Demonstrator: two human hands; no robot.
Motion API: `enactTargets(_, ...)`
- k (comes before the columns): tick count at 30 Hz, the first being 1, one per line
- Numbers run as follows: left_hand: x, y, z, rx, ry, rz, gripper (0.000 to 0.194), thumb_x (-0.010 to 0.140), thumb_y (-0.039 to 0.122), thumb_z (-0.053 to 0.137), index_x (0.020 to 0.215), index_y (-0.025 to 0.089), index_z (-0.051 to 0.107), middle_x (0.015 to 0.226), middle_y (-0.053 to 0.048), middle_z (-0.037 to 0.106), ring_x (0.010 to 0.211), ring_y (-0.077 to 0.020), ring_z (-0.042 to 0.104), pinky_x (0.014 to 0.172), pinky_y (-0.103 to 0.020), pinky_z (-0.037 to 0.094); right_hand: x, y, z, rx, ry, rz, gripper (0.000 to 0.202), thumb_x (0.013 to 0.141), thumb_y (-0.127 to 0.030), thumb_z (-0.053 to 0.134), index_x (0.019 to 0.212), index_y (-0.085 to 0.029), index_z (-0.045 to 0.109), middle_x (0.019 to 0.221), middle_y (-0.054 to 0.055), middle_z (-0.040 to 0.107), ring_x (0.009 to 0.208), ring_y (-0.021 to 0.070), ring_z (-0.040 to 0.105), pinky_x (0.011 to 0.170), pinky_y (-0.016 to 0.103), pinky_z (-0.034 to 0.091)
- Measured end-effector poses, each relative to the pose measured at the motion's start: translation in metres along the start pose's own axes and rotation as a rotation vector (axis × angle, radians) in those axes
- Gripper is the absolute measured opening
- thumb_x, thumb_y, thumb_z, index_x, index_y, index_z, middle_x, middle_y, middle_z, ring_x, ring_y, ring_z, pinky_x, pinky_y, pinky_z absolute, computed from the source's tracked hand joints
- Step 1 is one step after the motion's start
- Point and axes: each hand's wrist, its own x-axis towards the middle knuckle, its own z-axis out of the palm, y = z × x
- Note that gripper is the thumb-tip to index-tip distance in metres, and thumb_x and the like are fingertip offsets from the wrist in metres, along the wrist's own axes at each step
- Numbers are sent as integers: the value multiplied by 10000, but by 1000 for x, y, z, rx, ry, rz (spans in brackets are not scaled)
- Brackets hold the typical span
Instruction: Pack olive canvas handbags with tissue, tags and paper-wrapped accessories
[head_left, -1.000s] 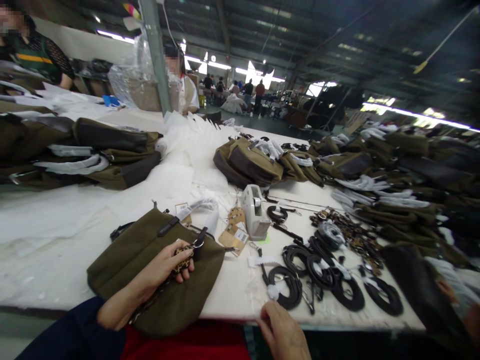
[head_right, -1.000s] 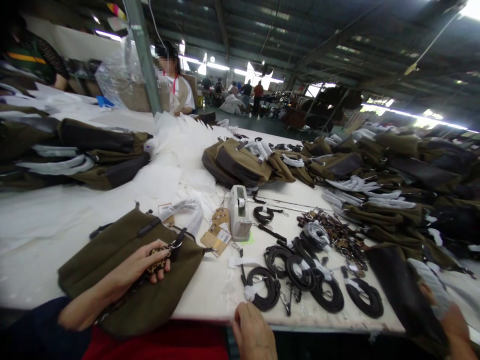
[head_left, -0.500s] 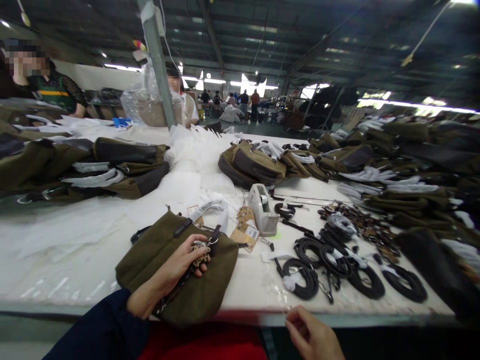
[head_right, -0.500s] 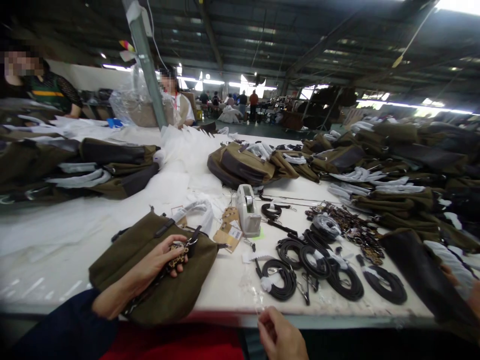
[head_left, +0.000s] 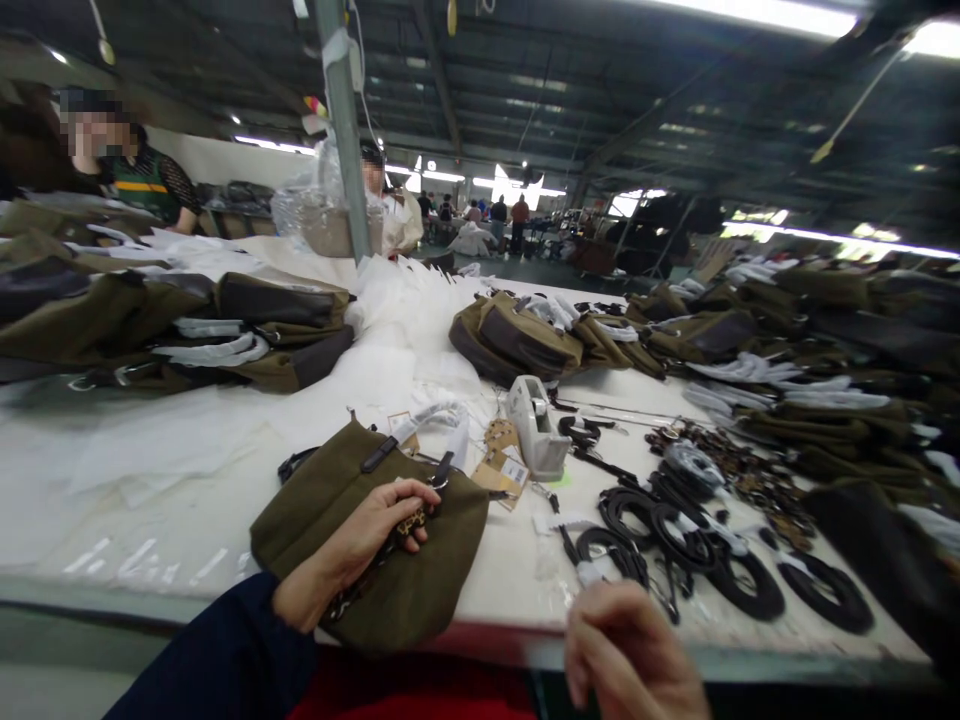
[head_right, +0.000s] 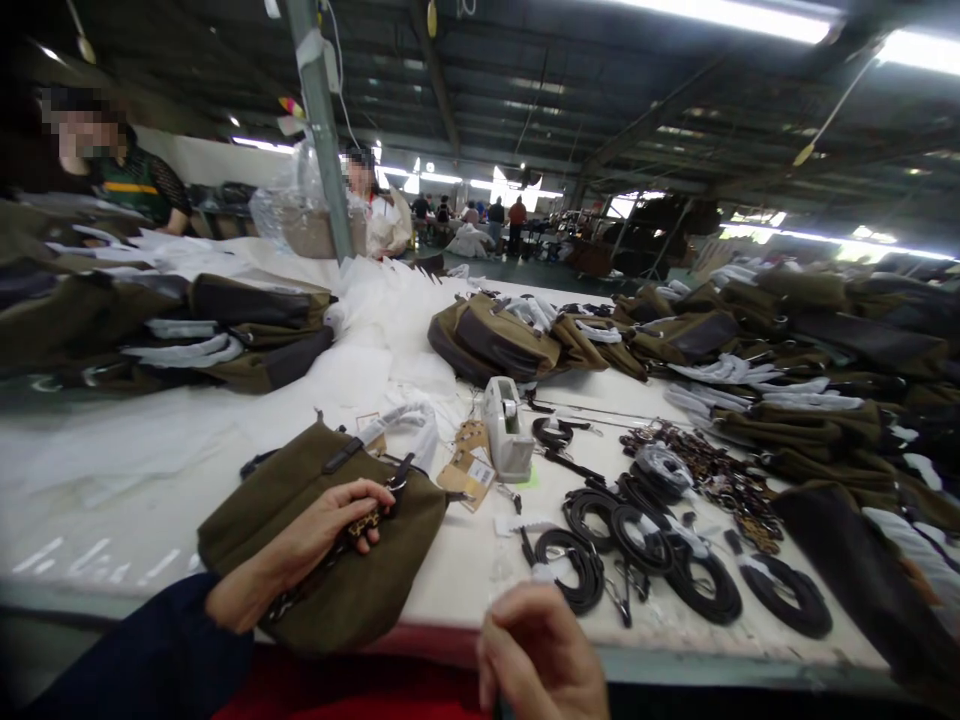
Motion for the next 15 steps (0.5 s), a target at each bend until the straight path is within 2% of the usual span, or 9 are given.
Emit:
enactTargets(2, -2, 2, 0, -7, -6, -5, 317, 837, 414, 647, 1027, 162, 670, 920, -35, 608, 676, -110, 602, 578, -211, 493, 29, 20, 32, -132, -44, 38, 168, 822, -380, 681, 841, -239, 590, 705, 0, 574, 566, 131, 506, 500, 250, 422)
enactTargets(3, -3, 2, 0, -16, -13, -8, 343, 827, 424, 663, 1045, 160, 673, 885, -32, 610, 676, -114, 599, 583, -212, 491, 42, 29, 47, -187, -122, 30, 170, 826, -374, 665, 820, -222, 588, 700, -6, 563, 574, 128, 497, 502, 244, 415)
enactTargets(6, -5, 3, 0, -57, -35, 1, 418, 818, 465, 675, 1097, 153, 676, 817, -30, 605, 685, -128, 592, 581, -216, 485, 66, 48, 73, -342, -290, -13, 117, 843, -294, 600, 787, -197, 569, 701, -21, 542, 608, 119, 482, 540, 235, 390)
enactTargets(10, -3, 1, 0, -87, 2, 14, 436, 806, 509, 679, 1036, 140, 712, 819, -40, 608, 652, -115, 548, 545, -208, 469, 68, 54, 76, -473, -374, -24, 61, 843, -224, 545, 791, -191, 549, 685, -33, 527, 620, 113, 467, 570, 234, 362)
enactTargets(15, 0, -1, 2, -87, 83, -21, 405, 742, 497, 745, 872, 114, 735, 704, -22, 587, 576, -97, 497, 512, -206, 455, 63, 42, 66, -609, -495, -11, 59, 810, -159, 541, 764, -195, 544, 634, -52, 490, 595, 108, 452, 556, 232, 329)
